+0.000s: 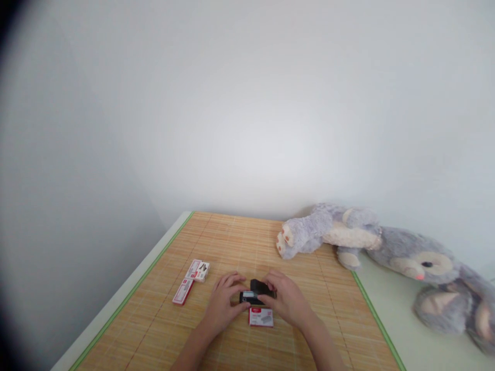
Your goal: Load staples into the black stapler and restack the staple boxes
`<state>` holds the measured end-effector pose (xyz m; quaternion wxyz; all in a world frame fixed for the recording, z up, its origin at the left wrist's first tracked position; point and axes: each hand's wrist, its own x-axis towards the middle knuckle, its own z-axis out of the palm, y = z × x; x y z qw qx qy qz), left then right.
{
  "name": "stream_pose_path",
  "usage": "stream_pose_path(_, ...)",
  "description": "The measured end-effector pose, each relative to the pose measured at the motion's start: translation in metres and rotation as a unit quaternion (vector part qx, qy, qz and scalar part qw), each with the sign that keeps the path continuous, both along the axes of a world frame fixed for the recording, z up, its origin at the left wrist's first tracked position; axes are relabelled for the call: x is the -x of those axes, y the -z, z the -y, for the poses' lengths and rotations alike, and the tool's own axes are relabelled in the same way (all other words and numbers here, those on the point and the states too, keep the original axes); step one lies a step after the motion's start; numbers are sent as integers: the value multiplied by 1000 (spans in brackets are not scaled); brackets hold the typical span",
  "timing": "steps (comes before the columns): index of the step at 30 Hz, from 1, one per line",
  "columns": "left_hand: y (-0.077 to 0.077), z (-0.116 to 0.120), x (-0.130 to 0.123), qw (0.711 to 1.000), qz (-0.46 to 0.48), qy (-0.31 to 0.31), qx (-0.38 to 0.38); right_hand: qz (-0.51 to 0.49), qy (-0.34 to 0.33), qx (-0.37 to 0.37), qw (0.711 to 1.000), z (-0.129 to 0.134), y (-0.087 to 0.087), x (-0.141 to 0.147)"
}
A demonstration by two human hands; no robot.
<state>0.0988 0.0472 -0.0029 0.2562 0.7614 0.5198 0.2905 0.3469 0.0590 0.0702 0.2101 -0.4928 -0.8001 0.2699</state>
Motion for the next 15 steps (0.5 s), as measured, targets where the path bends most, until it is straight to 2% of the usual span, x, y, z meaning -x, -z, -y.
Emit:
stream_pose_path(3, -1, 1, -1, 1000, 2, -1, -1, 40, -32, -9, 999, -6, 2, 15)
stream_pose_path(7, -2, 1, -1, 1000, 5, 0, -1, 44, -33, -3, 998, -8, 10, 23)
stream_pose_path(10, -4, 3, 2, 1000, 9, 6, -3, 41, 9, 1, 999, -4, 17, 14)
stream_pose_path(13, -9, 13, 3, 1000, 17, 13, -5, 39, 75, 9, 996, 5, 29, -7)
stream_pose_path(15, -16, 22, -2, 999, 14, 50, 2, 21, 127, 25, 991, 12, 40, -23)
